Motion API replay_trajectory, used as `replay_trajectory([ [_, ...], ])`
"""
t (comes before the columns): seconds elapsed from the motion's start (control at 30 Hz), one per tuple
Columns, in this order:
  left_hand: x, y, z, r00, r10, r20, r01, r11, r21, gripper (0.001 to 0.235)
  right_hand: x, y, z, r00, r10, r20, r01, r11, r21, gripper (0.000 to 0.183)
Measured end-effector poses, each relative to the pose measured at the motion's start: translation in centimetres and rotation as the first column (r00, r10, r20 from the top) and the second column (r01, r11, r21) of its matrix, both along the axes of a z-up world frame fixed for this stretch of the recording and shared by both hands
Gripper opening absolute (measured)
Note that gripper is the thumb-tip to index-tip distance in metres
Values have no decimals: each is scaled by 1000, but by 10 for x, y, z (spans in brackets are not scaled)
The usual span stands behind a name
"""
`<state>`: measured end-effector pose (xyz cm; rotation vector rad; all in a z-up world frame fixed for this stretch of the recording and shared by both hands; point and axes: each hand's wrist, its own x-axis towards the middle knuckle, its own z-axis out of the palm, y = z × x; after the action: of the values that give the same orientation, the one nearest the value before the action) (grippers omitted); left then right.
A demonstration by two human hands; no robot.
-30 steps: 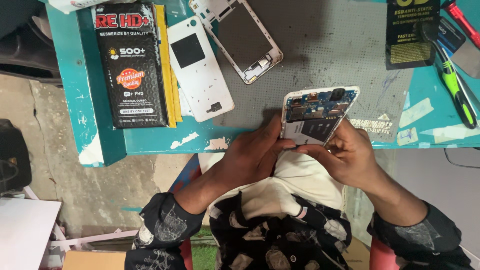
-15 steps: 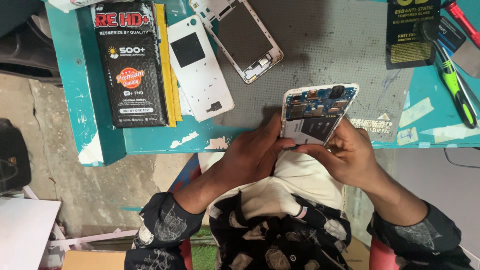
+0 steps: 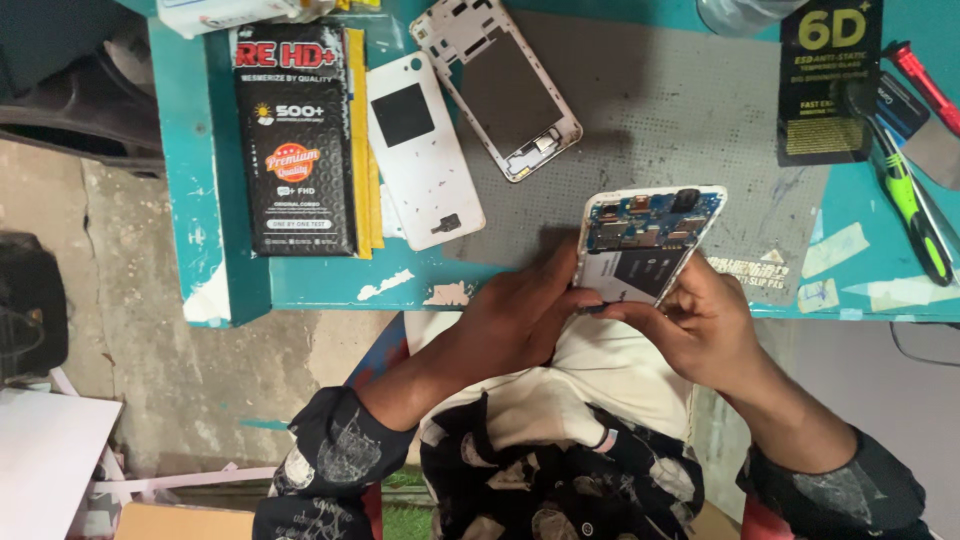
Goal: The person holds a disassembled smartphone and manipulates its internal components, including the battery and motherboard. They repeatedly press and adjust parts within the chassis while seated at a workbench.
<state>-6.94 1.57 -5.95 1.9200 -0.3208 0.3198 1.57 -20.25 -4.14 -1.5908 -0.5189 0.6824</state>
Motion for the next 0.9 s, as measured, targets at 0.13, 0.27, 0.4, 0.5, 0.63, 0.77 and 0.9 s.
replay_trajectory([
  [0.13, 2, -1, -6, 996, -17, 90, 20, 999, -31, 63, 1, 0, 2, 1000, 4, -16, -4, 1000, 6, 51],
  [0.27, 1, -1, -6, 1000, 11, -7, -11, 1000, 1, 61, 2, 0, 1, 999, -10, -52, 10, 1000, 5, 50],
  [0.4, 2, -1, -3, 1000, 8, -27, -9, 1000, -22, 59, 3, -1, 1, 998, -9, -57, 10, 1000, 12, 49],
  [0.5, 3, -1, -1, 999, 6, -41, -7, 999, -32, 58, 2, -2, -1, 998, -10, -64, 11, 1000, 12, 49],
  [0.63, 3, -1, 0, 1000, 15, -24, -16, 999, -32, 57, 3, -3, -2, 999, 13, -51, -11, 999, 43, 48],
  [0.77, 3, -1, 2, 999, 18, -49, -20, 999, -34, 55, 3, -3, -3, 998, 0, -61, 2, 1000, 26, 46],
  [0.9, 4, 0, 4, 997, 2, -77, -5, 999, -47, 56, 3, -4, -4, 998, -9, -56, 11, 1000, 26, 45],
])
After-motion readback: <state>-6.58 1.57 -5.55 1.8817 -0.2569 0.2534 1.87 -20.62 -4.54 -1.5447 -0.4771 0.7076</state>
